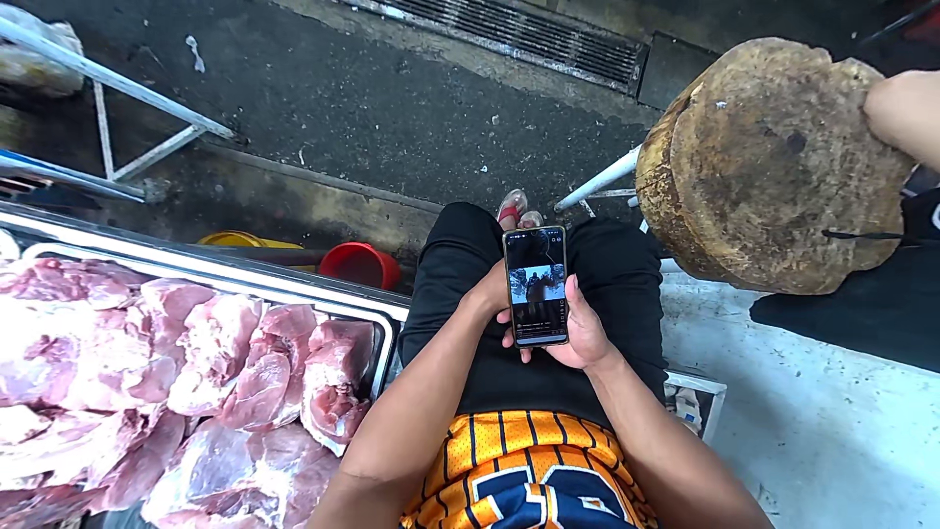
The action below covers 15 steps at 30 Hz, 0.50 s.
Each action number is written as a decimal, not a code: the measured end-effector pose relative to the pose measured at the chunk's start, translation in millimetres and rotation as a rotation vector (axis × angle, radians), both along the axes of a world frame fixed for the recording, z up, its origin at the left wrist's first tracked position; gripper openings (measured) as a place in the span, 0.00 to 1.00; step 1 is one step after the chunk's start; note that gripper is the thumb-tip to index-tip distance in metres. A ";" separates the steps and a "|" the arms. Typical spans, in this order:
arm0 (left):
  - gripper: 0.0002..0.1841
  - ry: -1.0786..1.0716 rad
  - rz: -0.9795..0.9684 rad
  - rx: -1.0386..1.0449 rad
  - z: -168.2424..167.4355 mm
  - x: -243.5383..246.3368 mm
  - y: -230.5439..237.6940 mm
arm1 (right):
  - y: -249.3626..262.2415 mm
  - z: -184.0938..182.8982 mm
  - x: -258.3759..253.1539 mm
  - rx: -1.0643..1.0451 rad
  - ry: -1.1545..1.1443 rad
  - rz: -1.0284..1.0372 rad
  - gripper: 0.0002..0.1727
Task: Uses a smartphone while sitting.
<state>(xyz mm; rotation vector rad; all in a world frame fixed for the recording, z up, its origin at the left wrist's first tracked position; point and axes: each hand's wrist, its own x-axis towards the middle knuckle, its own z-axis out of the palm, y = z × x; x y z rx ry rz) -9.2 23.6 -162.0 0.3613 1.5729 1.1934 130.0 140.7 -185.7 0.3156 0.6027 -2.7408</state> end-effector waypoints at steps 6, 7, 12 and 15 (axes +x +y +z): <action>0.16 0.163 0.051 0.111 -11.2 -1.4 -1.0 | 1.4 -1.2 0.0 -0.072 0.014 0.016 0.46; 0.20 0.135 0.138 0.173 -15.3 -6.1 -1.8 | 1.3 -0.6 -1.0 -0.092 0.025 0.016 0.47; 0.17 -0.017 0.650 0.295 13.4 -50.2 -35.1 | 5.2 -0.9 -2.1 -0.109 0.066 -0.036 0.48; 0.14 -0.031 0.536 0.602 73.7 -53.1 -67.3 | 3.0 -5.9 -0.6 -0.107 0.086 -0.022 0.47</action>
